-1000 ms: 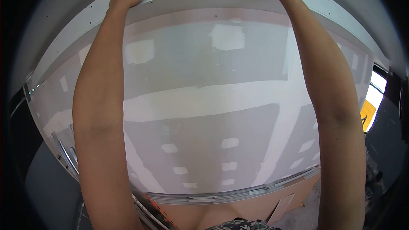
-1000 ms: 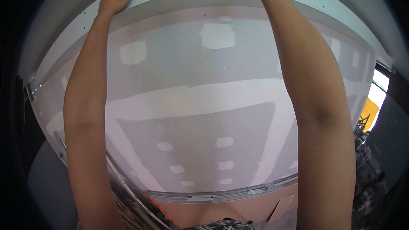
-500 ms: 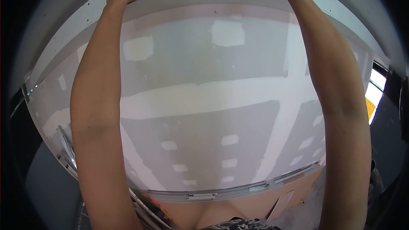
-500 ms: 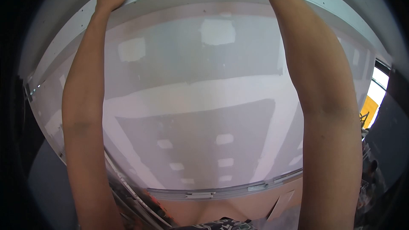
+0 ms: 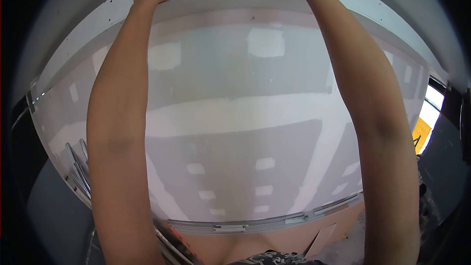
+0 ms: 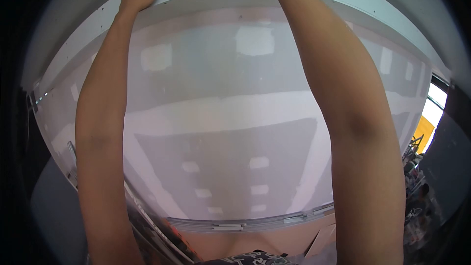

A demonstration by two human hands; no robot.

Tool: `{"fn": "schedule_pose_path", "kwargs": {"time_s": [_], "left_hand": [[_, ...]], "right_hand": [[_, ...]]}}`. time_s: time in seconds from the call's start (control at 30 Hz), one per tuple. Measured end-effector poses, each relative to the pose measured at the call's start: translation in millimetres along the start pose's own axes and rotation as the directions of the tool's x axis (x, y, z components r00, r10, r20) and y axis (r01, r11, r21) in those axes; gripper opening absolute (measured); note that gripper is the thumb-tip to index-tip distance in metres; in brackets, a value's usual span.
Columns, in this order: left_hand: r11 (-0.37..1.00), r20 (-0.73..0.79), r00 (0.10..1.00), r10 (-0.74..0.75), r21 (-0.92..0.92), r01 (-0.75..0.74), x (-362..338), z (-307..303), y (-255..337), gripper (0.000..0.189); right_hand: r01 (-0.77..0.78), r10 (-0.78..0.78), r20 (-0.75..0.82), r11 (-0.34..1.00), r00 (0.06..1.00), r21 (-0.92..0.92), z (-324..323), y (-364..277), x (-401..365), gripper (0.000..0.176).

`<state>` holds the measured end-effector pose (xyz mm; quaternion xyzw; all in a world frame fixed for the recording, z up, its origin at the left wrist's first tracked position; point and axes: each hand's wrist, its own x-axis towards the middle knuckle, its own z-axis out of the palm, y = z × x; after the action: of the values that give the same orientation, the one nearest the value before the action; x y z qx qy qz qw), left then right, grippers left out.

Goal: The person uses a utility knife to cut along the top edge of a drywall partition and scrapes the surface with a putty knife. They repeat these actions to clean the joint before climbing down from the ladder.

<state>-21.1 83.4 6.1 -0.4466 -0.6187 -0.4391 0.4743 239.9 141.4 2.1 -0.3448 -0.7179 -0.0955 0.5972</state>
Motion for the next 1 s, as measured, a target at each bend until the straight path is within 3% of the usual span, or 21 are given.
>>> {"fn": "schedule_pose_path", "kwargs": {"time_s": [0.13, 0.2, 0.23, 0.3, 0.4, 0.5, 0.63, 0.7, 0.73, 0.77, 0.83, 0.9, 0.93, 0.97, 1.0], "left_hand": [[0.997, 0.006, 0.998, 0.068, 0.021, -0.068, 2, -1, -9, 0.030], [0.996, 0.013, 0.996, 0.087, 0.001, -0.087, 3, 0, -10, 0.031], [0.997, 0.013, 0.997, 0.082, 0.003, -0.082, 2, -3, -6, 0.031], [0.998, 0.092, 0.995, -0.042, -0.050, 0.046, -1, -6, -2, 0.031], [1.000, 0.041, 0.999, 0.004, -0.028, -0.003, 0, -5, -6, 0.031], [0.999, 0.027, 0.999, 0.041, 0.006, -0.042, 2, -2, -8, 0.031], [1.000, 0.096, 0.995, -0.008, -0.011, 0.009, -3, -10, -3, 0.031], [1.000, 0.088, 0.996, 0.006, -0.021, -0.004, -4, -10, -2, 0.031], [1.000, 0.095, 0.995, 0.011, -0.024, -0.009, -4, -10, -1, 0.031], [1.000, 0.076, 0.997, 0.006, -0.009, -0.005, -3, -8, -2, 0.031], [1.000, 0.062, 0.998, 0.002, 0.001, -0.002, 0, -7, -3, 0.030], [1.000, 0.051, 0.999, -0.005, 0.002, 0.005, 1, -3, -5, 0.030], [1.000, 0.055, 0.998, -0.002, -0.003, 0.002, 1, -1, -7, 0.030], [1.000, 0.058, 0.998, -0.001, -0.007, 0.001, 0, -1, -6, 0.030], [1.000, 0.057, 0.998, 0.000, -0.011, 0.000, 1, -2, -6, 0.030]], "right_hand": [[0.112, -0.114, -0.085, 0.993, 0.990, -0.026, 15, -4, 13, 0.030], [0.110, -0.124, -0.060, 0.974, 0.991, -0.200, 18, -4, 17, 0.028], [0.114, -0.127, -0.057, 0.973, 0.990, -0.199, 21, -1, 21, 0.028], [0.116, -0.128, -0.186, 0.990, 0.974, -0.074, 30, 7, 25, 0.023], [0.228, -0.230, -0.140, 0.973, 0.963, -0.032, 28, 18, 16, 0.021], [0.182, -0.167, -0.127, 0.976, 0.978, 0.122, 31, 25, -2, 0.020], [0.178, -0.171, -0.082, 0.981, 0.982, 0.082, 33, 42, -25, 0.022], [0.215, -0.197, -0.147, 0.969, 0.969, 0.120, 45, 62, -46, 0.038], [0.215, -0.181, -0.162, 0.951, 0.970, 0.223, 50, 71, -61, 0.044], [0.206, -0.173, -0.160, 0.954, 0.972, 0.219, 54, 79, -78, 0.044], [0.202, -0.184, -0.111, 0.963, 0.977, 0.181, 64, 93, -114, 0.026], [0.117, -0.094, -0.081, 0.923, 0.992, 0.367, 82, 108, -164, 0.026], [0.033, -0.044, 0.018, 0.926, 0.999, 0.377, 91, 118, -195, 0.025], [-0.001, -0.022, 0.125, 0.984, 0.992, 0.177, 107, 132, -228, 0.024], [-0.127, 0.052, 0.376, 0.976, 0.925, 0.179, 119, 145, -263, 0.030]]}}
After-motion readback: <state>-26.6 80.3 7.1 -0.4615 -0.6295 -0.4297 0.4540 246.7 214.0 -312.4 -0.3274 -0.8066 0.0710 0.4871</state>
